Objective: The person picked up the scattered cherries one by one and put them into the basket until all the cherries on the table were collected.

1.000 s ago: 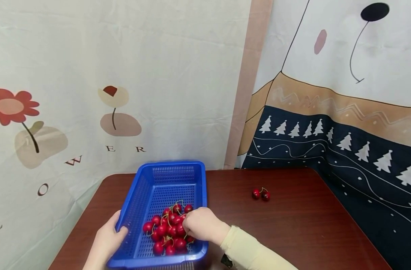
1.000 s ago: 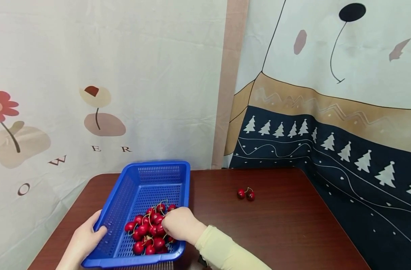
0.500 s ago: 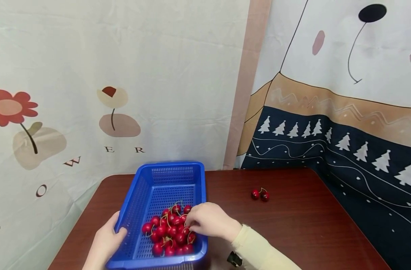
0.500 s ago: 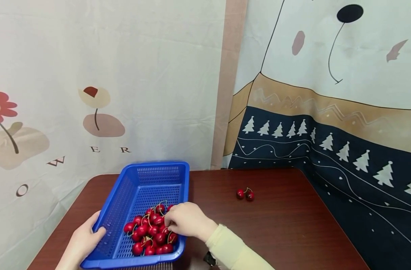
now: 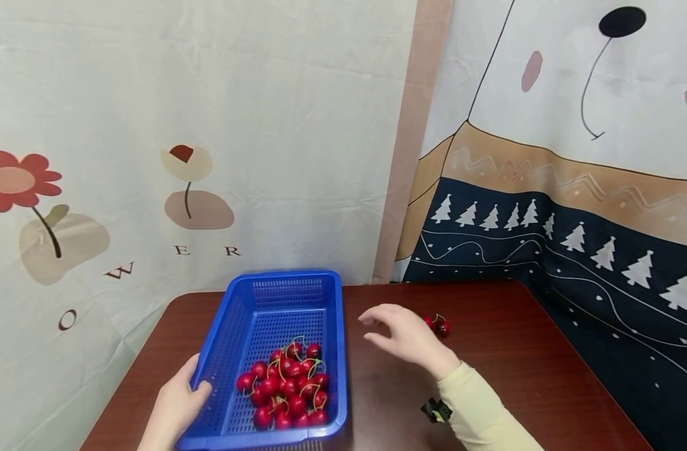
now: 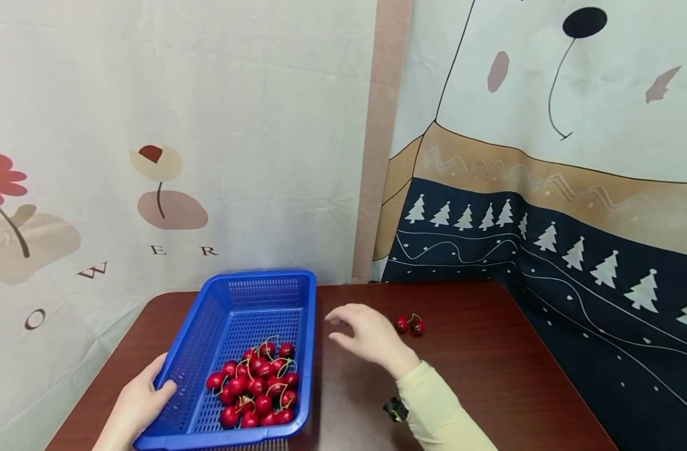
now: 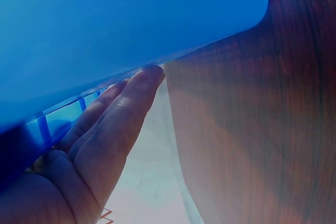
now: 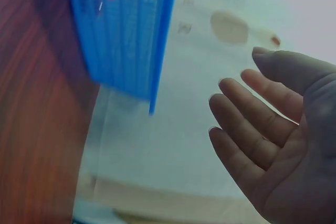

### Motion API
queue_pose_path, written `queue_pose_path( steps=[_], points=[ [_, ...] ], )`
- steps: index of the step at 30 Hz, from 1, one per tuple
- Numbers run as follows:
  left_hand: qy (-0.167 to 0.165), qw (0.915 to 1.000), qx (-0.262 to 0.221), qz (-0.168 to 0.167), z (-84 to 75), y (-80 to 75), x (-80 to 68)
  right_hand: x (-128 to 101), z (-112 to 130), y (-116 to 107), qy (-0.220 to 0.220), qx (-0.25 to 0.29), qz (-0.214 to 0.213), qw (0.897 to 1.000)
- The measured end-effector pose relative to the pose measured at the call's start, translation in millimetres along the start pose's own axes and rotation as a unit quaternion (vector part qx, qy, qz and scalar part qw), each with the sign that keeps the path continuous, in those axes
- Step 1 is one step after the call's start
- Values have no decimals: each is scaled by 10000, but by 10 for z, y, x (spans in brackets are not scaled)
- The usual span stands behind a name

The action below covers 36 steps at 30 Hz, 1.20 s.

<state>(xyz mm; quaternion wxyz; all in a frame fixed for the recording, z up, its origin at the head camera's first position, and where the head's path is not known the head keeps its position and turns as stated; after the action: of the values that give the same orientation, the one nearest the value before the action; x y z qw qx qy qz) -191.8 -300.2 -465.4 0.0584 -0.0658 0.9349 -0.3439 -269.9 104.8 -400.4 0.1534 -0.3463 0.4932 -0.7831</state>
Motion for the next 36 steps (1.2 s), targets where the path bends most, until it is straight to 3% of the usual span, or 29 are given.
queue_pose_path(
  steps=[6,17,26,36],
  points=[
    [10,10000,8,-17,0,6,5,-127,-399,-136,472,-9,-178,9987],
    [-66,10000,-32,2,-14,8,-2,-280,-1090,-272,1535,-10,200,9879],
    [11,10000,32,-57,-10,6,-19,-303,-1581,-155,2097,-71,615,9758],
    [81,9999,47,-137,-37,-3,-38,-376,-1857,20,2680,-152,936,9587]
  ],
)
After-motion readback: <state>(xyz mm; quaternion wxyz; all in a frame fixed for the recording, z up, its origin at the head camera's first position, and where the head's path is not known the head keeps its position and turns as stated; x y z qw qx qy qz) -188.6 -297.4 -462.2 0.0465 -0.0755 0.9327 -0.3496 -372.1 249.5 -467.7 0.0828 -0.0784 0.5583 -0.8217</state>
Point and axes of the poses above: each hand's wrist, its own x-axis towards the middle knuckle, its own y-axis out of the palm, z = x × y, the point moved 3 cm from there along x, towards the middle knuckle, and after that the axes turned 7 degrees about -x, right-handed, at the moved point
